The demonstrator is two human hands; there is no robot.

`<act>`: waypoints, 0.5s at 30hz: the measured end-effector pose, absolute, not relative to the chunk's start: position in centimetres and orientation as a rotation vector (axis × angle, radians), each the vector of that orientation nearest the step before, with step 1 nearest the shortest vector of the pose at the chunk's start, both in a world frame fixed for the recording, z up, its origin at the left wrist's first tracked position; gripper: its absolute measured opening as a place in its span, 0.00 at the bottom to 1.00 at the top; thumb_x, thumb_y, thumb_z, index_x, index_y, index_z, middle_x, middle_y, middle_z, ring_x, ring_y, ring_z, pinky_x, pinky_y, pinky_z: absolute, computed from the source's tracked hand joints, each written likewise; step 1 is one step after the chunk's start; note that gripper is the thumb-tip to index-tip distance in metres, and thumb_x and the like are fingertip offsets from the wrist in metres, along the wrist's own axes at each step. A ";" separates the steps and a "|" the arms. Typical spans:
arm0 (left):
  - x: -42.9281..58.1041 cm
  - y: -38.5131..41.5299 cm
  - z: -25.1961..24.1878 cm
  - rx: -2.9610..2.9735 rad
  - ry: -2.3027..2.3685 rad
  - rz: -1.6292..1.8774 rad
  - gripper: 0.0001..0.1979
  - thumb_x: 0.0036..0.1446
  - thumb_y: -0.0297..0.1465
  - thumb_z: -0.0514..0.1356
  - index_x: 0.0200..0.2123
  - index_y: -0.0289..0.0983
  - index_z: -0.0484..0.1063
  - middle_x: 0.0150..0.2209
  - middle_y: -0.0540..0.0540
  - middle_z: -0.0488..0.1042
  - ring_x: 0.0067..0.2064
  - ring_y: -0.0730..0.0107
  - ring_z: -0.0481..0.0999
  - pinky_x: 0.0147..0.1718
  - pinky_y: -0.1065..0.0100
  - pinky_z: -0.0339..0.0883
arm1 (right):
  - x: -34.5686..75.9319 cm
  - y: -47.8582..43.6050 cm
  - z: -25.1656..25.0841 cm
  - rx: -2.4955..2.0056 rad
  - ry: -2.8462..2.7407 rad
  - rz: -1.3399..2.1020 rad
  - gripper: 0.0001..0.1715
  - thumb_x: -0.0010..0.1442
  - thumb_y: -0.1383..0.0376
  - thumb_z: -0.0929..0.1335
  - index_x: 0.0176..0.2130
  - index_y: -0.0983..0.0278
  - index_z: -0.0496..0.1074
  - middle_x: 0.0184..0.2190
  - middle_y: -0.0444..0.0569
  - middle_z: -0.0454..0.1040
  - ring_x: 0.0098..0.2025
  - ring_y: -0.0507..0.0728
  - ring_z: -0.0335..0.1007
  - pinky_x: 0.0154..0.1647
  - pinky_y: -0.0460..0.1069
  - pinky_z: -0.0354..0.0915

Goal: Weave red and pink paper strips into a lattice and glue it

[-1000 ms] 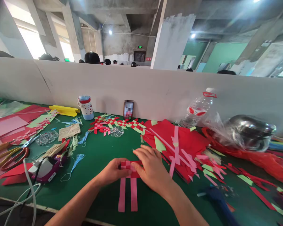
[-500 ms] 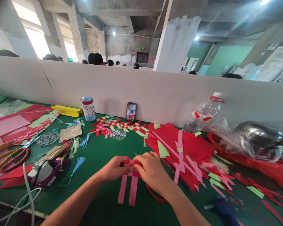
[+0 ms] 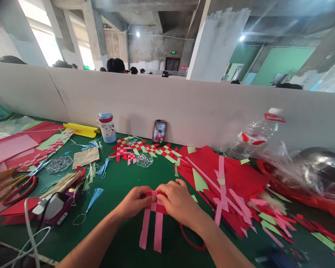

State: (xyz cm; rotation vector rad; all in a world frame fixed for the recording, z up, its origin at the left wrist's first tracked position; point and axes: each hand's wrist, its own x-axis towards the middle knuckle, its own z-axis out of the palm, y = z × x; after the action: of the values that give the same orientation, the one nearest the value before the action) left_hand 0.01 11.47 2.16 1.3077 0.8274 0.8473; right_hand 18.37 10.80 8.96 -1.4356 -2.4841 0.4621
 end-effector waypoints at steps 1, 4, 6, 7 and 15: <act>0.1 11.5 2.1 1.275 0.843 0.866 0.21 0.48 0.47 0.67 0.24 0.35 0.67 0.21 0.55 0.58 0.24 0.77 0.53 0.23 0.72 0.45 | 18.2 11.0 8.9 -1.424 -2.491 0.465 0.12 0.64 0.65 0.61 0.36 0.57 0.74 0.34 0.44 0.79 0.40 0.57 0.73 0.56 0.63 0.57; 0.2 11.7 2.1 1.157 0.874 0.928 0.21 0.45 0.46 0.69 0.24 0.35 0.69 0.20 0.55 0.60 0.23 0.78 0.54 0.22 0.73 0.45 | 18.0 11.5 8.9 -1.386 -2.491 0.464 0.14 0.66 0.63 0.60 0.39 0.56 0.75 0.37 0.45 0.80 0.41 0.58 0.74 0.55 0.62 0.60; 0.2 11.9 2.1 1.062 0.893 0.991 0.22 0.43 0.46 0.70 0.23 0.34 0.69 0.19 0.55 0.62 0.22 0.79 0.55 0.21 0.74 0.47 | 18.2 12.2 8.9 -1.359 -2.457 0.447 0.16 0.67 0.61 0.59 0.46 0.56 0.74 0.42 0.47 0.80 0.46 0.59 0.74 0.54 0.60 0.62; 0.1 12.1 2.1 1.009 0.905 1.033 0.22 0.41 0.46 0.71 0.23 0.34 0.69 0.19 0.55 0.62 0.21 0.80 0.56 0.21 0.74 0.48 | 18.3 12.7 8.9 -1.356 -2.428 0.419 0.18 0.68 0.59 0.59 0.50 0.57 0.73 0.46 0.49 0.79 0.48 0.59 0.74 0.54 0.59 0.64; -1.5 13.3 2.6 0.505 0.937 1.385 0.22 0.38 0.44 0.73 0.29 0.36 0.70 0.22 0.54 0.71 0.22 0.78 0.68 0.25 0.75 0.65 | 18.9 21.8 7.2 -1.640 -2.404 0.168 0.27 0.71 0.65 0.54 0.66 0.62 0.57 0.57 0.57 0.71 0.56 0.60 0.70 0.52 0.54 0.68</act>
State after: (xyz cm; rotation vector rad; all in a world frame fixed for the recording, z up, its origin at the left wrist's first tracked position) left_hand -1.46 13.26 2.61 0.5049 0.9370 1.3854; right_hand 18.87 21.83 7.22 -1.6404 -2.4043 0.1677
